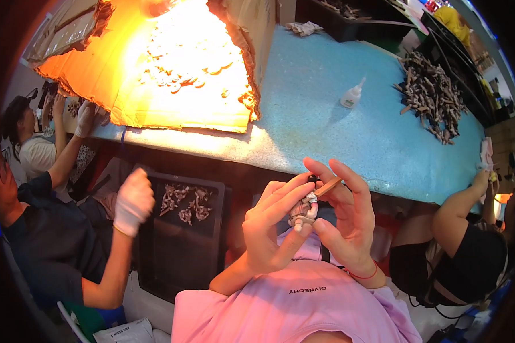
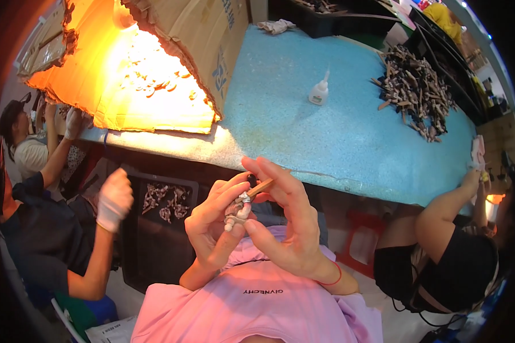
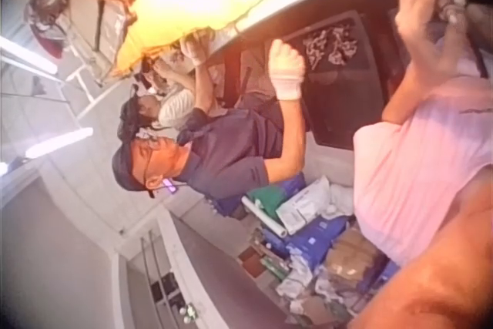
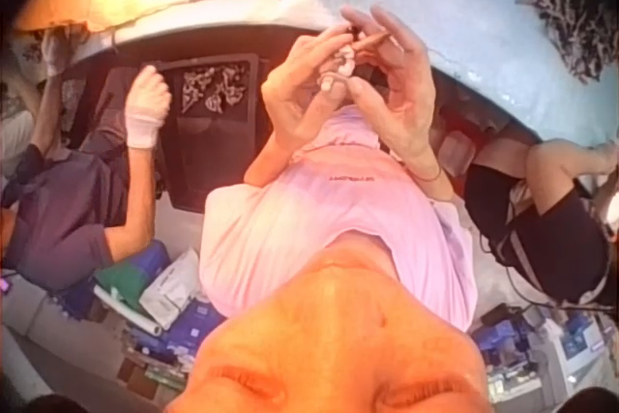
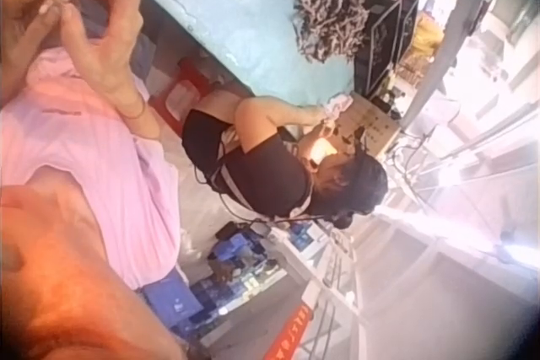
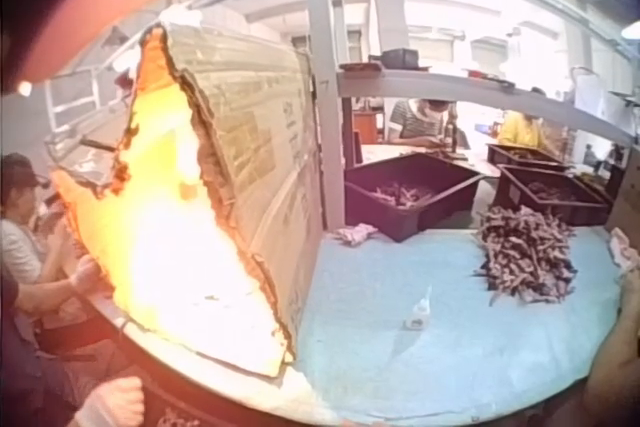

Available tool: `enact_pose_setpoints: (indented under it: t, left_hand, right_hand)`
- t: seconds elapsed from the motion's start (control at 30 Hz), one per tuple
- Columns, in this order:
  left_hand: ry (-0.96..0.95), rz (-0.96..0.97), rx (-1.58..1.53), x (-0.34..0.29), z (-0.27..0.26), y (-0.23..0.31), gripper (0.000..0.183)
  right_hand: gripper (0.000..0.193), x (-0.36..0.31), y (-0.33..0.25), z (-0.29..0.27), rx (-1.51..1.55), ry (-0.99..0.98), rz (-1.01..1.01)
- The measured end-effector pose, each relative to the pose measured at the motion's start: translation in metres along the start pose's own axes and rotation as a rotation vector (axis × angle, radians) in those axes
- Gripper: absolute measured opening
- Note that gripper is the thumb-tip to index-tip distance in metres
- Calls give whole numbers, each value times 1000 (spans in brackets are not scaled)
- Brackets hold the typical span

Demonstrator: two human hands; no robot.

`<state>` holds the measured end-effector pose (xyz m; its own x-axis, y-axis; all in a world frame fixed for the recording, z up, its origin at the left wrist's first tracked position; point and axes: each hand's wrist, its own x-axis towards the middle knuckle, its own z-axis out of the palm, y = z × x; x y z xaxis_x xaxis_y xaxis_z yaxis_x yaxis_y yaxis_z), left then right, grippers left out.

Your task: The person assembles robot figurines by gluing plastic components together with adhesive from a bottle, using a precision applicator.

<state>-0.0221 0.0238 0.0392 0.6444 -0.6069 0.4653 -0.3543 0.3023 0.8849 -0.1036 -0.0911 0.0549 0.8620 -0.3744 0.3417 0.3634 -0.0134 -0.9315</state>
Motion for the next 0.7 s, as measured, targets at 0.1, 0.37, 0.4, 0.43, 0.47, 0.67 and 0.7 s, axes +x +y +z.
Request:
enact_pose_setpoints:
  t: [0.1, 0.37, 0.4, 0.43, 0.47, 0.67, 0.7]
  left_hand:
    - [2, -152, -218, -3, -3, 4, 45]
    - [-40, -351, -769, -6, -2, 3, 47]
    - [-48, -391, -819, -5, -2, 3, 49]
    - [-56, -430, -870, -5, -2, 3, 50]
    - [-53, -430, -869, -6, -3, 3, 50]
    - [-78, -565, -1073, -7, -2, 0, 52]
    - [-105, -565, -1129, -7, -2, -2, 50]
  right_hand:
    - [65, -2, -2, -3, -43, 8, 41]
    - [82, -7, -1, -9, -277, 9, -161]
    - [82, -7, -2, -9, -275, 6, -160]
    - [81, -6, -3, -8, -284, 23, -163]
    - [80, -6, -3, -8, -294, 39, -165]
    - [59, -4, -8, -8, -465, 22, -108]
    - [59, -3, -9, -8, -465, 20, -107]
